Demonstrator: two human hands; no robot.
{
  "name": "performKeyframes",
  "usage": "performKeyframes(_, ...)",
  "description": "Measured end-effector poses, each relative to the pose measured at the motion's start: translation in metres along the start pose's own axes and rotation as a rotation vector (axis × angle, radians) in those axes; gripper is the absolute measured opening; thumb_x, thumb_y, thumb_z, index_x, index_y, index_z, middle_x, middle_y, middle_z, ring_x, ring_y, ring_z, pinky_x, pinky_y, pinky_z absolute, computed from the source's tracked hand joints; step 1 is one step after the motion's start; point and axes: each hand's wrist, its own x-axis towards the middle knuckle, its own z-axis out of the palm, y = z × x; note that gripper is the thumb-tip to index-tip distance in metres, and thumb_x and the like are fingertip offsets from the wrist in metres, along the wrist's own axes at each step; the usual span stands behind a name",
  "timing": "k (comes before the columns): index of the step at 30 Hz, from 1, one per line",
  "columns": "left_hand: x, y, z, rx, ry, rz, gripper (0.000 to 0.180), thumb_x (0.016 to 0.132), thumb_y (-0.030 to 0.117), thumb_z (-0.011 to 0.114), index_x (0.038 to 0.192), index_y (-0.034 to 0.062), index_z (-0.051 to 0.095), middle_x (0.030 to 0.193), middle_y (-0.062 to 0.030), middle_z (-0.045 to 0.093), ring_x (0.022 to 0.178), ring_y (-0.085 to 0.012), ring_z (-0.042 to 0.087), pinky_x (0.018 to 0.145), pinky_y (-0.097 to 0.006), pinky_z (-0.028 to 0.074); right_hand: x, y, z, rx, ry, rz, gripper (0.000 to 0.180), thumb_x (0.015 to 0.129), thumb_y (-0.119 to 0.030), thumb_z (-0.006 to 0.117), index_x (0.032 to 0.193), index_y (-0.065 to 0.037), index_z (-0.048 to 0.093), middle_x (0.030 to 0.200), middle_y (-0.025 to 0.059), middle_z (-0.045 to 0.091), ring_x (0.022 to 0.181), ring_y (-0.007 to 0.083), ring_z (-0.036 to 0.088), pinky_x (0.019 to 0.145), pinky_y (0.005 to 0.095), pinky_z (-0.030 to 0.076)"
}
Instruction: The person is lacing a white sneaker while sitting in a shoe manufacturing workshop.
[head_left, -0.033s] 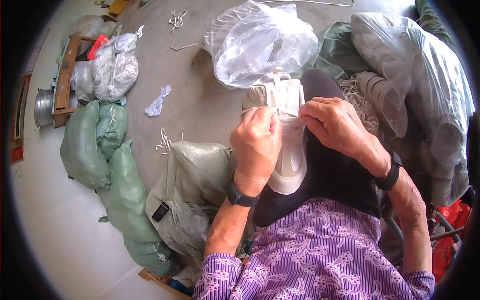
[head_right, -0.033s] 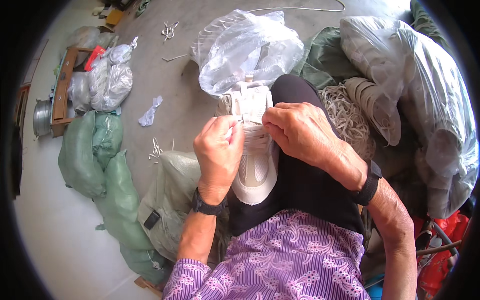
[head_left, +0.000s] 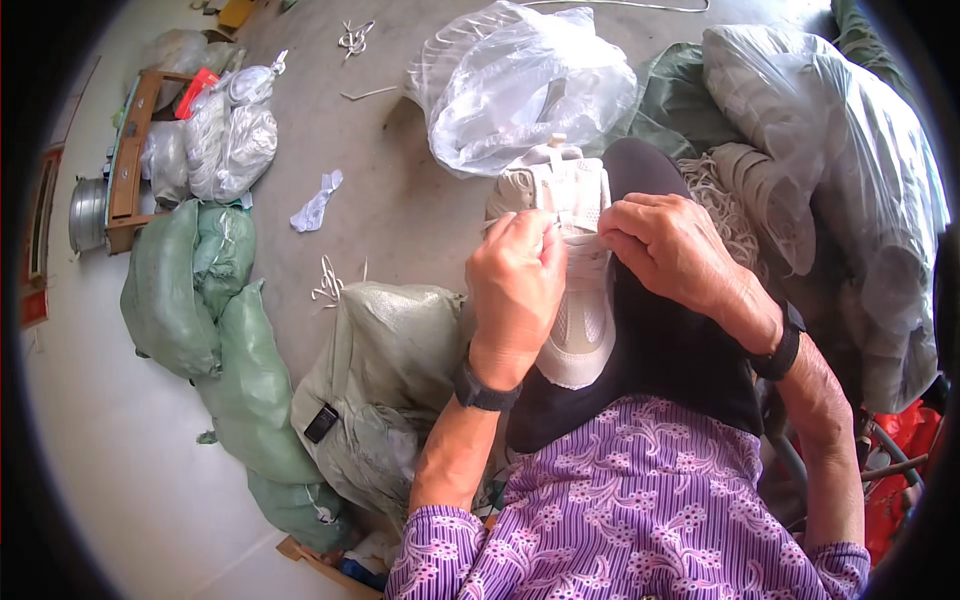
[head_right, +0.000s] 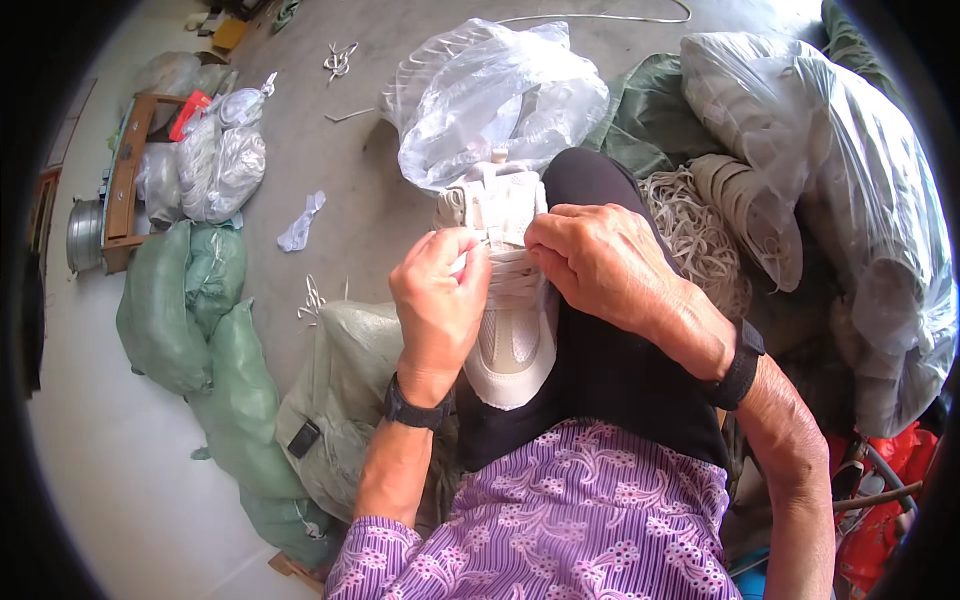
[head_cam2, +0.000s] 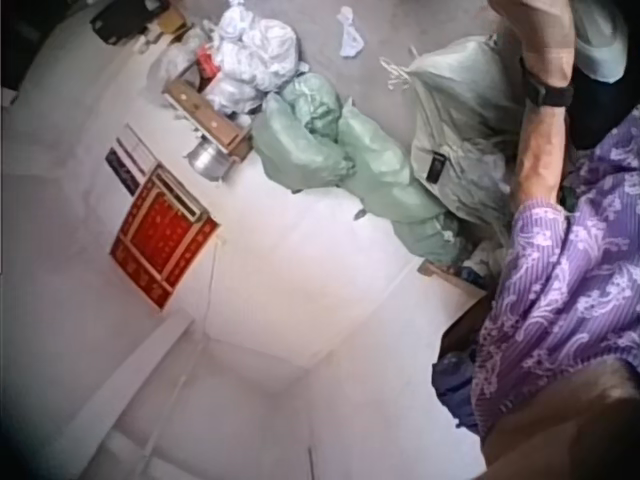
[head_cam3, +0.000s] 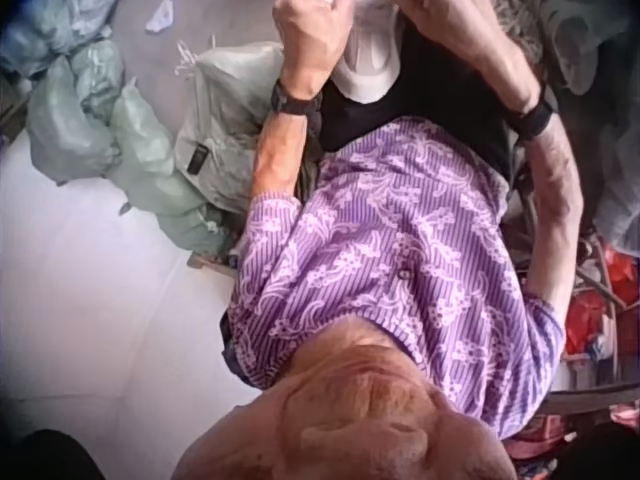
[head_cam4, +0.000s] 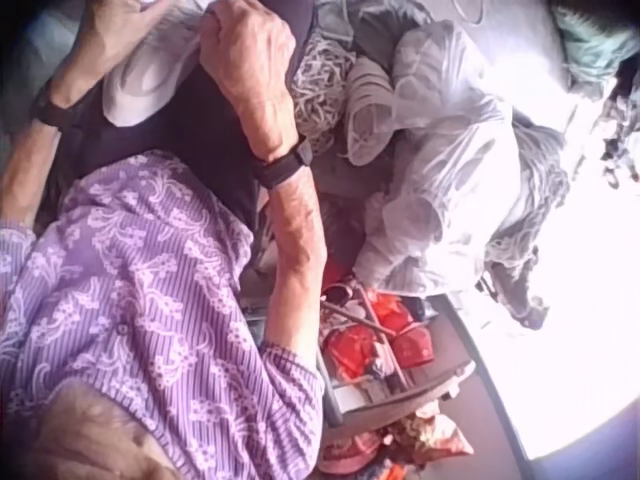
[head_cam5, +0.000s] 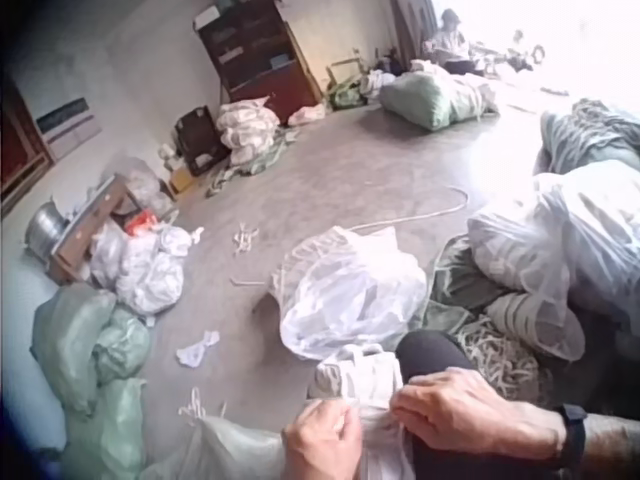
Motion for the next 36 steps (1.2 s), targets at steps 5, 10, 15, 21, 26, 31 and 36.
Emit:
performKeyframes(5, -0.005, -0.014, 0.0, -0.583, -0.204, -0.417, 0.008, 0.086, 0.007, 0.065, 0.091, 0.0004, 0.065, 0.072, -0.0007, 0.061, 0.066, -0.0053, 0.053, 0.06, -0.023, 0.045, 0.004, 0.002, 0.002, 0.01, 0.014, -0.001, 0.007, 0.082, -0.01, 0.06, 0.084, -0.003, 0.06, 0.076, 0.0125, 0.061, 0.072, 0.0341, 0.061, 0.061, 0.0403, 0.048)
performKeyframes(10, -0.011, -0.012, 0.006, -0.511, -0.074, -0.314, 0.01, 0.092, 0.011, 0.061, 0.095, 0.0017, 0.062, 0.073, 0.0083, 0.05, 0.065, -0.0005, 0.04, 0.057, -0.017, 0.036, 0.016, 0.003, 0.007, -0.059, 0.015, 0.021, 0.008, 0.081, -0.012, 0.058, 0.081, -0.004, 0.059, 0.076, 0.0116, 0.062, 0.073, 0.0329, 0.062, 0.06, 0.0415, 0.048)
performKeyframes(15, -0.012, -0.018, 0.007, -0.495, -0.03, -0.347, 0.006, 0.092, 0.007, 0.06, 0.092, 0.0015, 0.058, 0.076, 0.007, 0.048, 0.065, -0.001, 0.04, 0.057, -0.018, 0.036, 0.025, 0.001, 0.011, -0.147, -0.027, 0.049, 0.008, 0.079, -0.013, 0.056, 0.076, -0.005, 0.057, 0.075, 0.0111, 0.062, 0.073, 0.0323, 0.063, 0.059, 0.0431, 0.048)
performKeyframes(21, -0.003, -0.012, 0.009, -0.311, -0.019, -0.217, 0.007, 0.087, 0.001, 0.063, 0.094, -0.0006, 0.065, 0.081, 0.0012, 0.054, 0.067, -0.005, 0.05, 0.061, -0.021, 0.044, 0.027, 0.004, 0.015, -0.241, 0.02, 0.041, 0.007, 0.078, -0.012, 0.056, 0.075, -0.006, 0.055, 0.073, 0.0107, 0.061, 0.072, 0.0306, 0.063, 0.059, 0.0432, 0.048)
performKeyframes(26, -0.004, -0.014, 0.01, -0.3, -0.089, -0.226, 0.009, 0.086, 0.0, 0.064, 0.095, -0.0004, 0.067, 0.082, -0.001, 0.054, 0.07, -0.0071, 0.055, 0.064, -0.023, 0.048, 0.019, 0.001, 0.01, -0.168, 0.06, -0.116, 0.007, 0.075, -0.009, 0.06, 0.076, -0.006, 0.054, 0.072, 0.0087, 0.057, 0.073, 0.0291, 0.061, 0.063, 0.0405, 0.048)
performKeyframes(31, -0.006, -0.018, 0.011, -0.356, -0.064, -0.235, 0.011, 0.086, -0.001, 0.064, 0.096, 0.0002, 0.067, 0.083, -0.0015, 0.054, 0.072, -0.0073, 0.056, 0.066, -0.023, 0.049, 0.025, 0.003, 0.014, -0.236, 0.087, -0.15, 0.008, 0.074, -0.009, 0.061, 0.076, -0.005, 0.054, 0.071, 0.0079, 0.057, 0.073, 0.0284, 0.061, 0.063, 0.0399, 0.048)
performKeyframes(36, -0.001, -0.011, 0.002, -0.282, -0.036, -0.169, 0.013, 0.087, 0.003, 0.065, 0.099, 0.001, 0.067, 0.087, -0.0019, 0.055, 0.073, -0.0077, 0.055, 0.066, -0.023, 0.048, 0.027, 0.005, 0.009, -0.318, 0.041, -0.185, 0.007, 0.075, -0.011, 0.059, 0.075, -0.005, 0.055, 0.072, 0.0081, 0.057, 0.073, 0.0284, 0.061, 0.064, 0.0402, 0.049)
